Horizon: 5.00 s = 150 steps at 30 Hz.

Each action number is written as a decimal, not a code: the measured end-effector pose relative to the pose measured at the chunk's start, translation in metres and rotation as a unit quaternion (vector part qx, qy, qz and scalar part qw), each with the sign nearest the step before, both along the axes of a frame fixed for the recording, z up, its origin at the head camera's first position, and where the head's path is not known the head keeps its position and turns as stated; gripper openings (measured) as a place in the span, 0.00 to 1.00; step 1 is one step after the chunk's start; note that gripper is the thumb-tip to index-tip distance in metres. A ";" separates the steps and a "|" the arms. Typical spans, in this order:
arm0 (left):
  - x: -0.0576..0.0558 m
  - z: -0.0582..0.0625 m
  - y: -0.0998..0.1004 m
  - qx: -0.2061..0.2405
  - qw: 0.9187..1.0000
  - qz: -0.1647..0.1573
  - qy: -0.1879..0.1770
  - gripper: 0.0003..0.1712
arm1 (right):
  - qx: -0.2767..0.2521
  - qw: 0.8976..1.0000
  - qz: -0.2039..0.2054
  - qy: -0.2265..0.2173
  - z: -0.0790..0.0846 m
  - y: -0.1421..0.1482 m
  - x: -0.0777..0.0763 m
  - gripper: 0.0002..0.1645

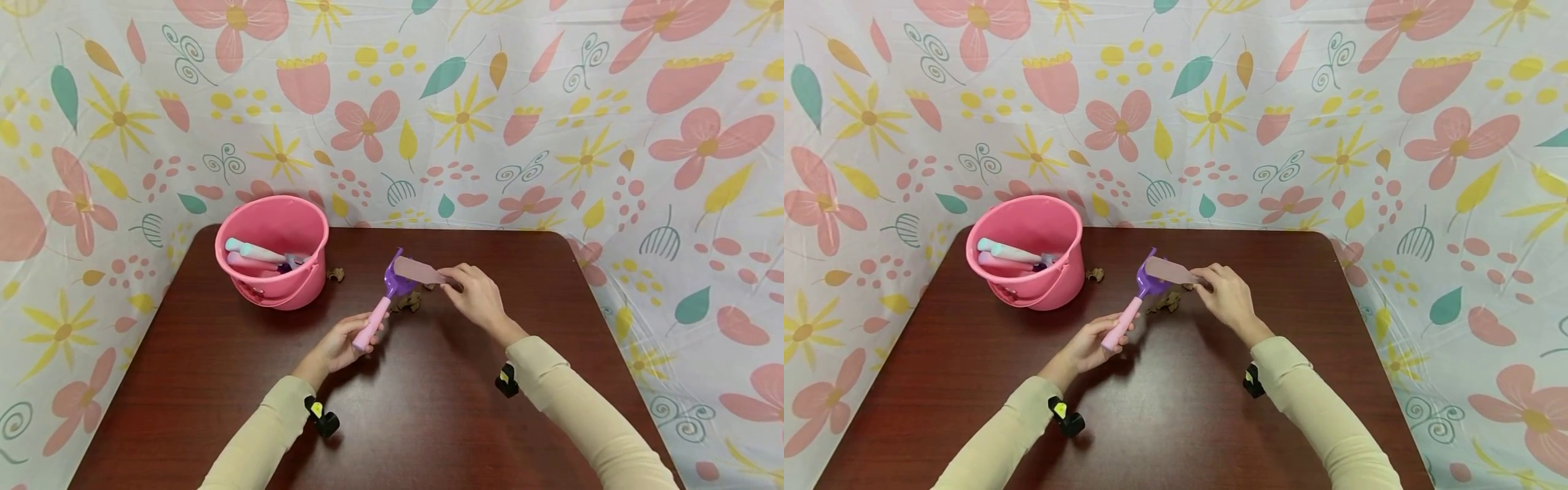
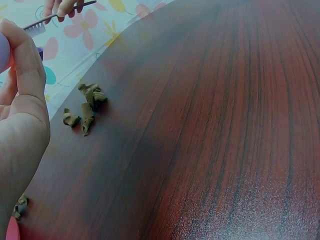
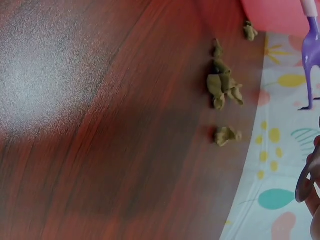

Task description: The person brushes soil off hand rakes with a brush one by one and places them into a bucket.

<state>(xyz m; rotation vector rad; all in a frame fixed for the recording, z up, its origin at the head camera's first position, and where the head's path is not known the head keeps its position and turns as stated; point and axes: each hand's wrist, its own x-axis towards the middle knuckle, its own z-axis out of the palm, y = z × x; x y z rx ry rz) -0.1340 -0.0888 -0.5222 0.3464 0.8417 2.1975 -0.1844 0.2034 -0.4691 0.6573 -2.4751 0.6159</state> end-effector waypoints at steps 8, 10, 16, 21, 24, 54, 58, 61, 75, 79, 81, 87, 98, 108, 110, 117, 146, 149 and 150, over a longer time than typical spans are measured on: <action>0.001 0.002 -0.001 -0.002 1.000 -0.008 0.009 0.21 | -0.002 0.999 -0.030 -0.012 -0.003 0.011 -0.003 0.15; 0.001 0.003 -0.002 -0.003 1.000 -0.012 0.007 0.23 | -0.004 0.999 -0.034 -0.014 -0.003 0.014 -0.003 0.15; 0.002 0.003 -0.003 -0.015 1.000 -0.016 0.004 0.26 | -0.006 0.998 -0.066 -0.018 -0.005 0.021 -0.005 0.16; 0.000 0.006 -0.006 -0.033 0.999 -0.007 0.019 0.26 | -0.013 0.996 -0.093 -0.012 -0.007 0.027 -0.005 0.16; -0.001 0.010 -0.009 -0.038 0.999 -0.004 0.022 0.25 | -0.015 0.995 -0.101 -0.009 -0.007 0.030 -0.004 0.17; -0.019 0.080 -0.015 -0.468 0.835 0.151 0.246 0.24 | 0.012 0.994 -0.106 0.005 -0.014 0.044 0.001 0.16; -0.018 0.093 -0.017 -0.525 0.778 0.159 0.306 0.22 | 0.014 0.995 -0.099 0.008 -0.014 0.044 0.002 0.16; -0.020 0.101 -0.020 -0.560 0.730 0.161 0.358 0.22 | 0.018 0.995 -0.097 0.018 -0.013 0.043 0.002 0.16; -0.029 0.137 -0.033 -0.633 0.554 0.147 0.519 0.20 | 0.026 0.995 -0.099 0.024 -0.015 0.046 0.000 0.16; -0.031 0.148 -0.038 -0.645 0.533 0.138 0.530 0.19 | 0.029 0.994 -0.099 0.020 -0.014 0.045 0.001 0.16; -0.032 0.153 -0.041 -0.650 0.526 0.134 0.531 0.18 | 0.029 0.994 -0.099 0.019 -0.013 0.045 0.001 0.15; -0.034 0.171 -0.050 -0.655 0.526 0.126 0.527 0.17 | 0.031 0.995 -0.097 0.021 -0.014 0.044 0.003 0.15; -0.043 0.190 -0.074 -0.687 0.502 0.105 0.515 0.23 | 0.034 0.994 -0.098 0.021 -0.018 0.044 0.003 0.16; -0.052 0.202 -0.106 -0.710 0.488 0.118 0.494 0.21 | 0.037 0.994 -0.095 0.025 -0.017 0.044 0.002 0.15; -0.053 0.204 -0.112 -0.720 0.482 0.115 0.486 0.22 | 0.037 0.995 -0.094 0.026 -0.017 0.043 0.001 0.15; -0.054 0.212 -0.131 -0.760 0.449 0.098 0.459 0.25 | 0.039 0.994 -0.094 0.027 -0.018 0.043 0.002 0.15; -0.068 0.216 -0.159 -0.822 0.373 0.009 0.431 0.22 | 0.045 0.994 -0.098 0.027 -0.018 0.047 0.003 0.14; -0.070 0.214 -0.157 -0.822 0.359 -0.004 0.442 0.20 | 0.046 0.994 -0.099 0.022 -0.017 0.046 0.004 0.15; -0.070 0.214 -0.156 -0.821 0.356 -0.007 0.445 0.19 | 0.047 0.994 -0.100 0.020 -0.017 0.046 0.004 0.15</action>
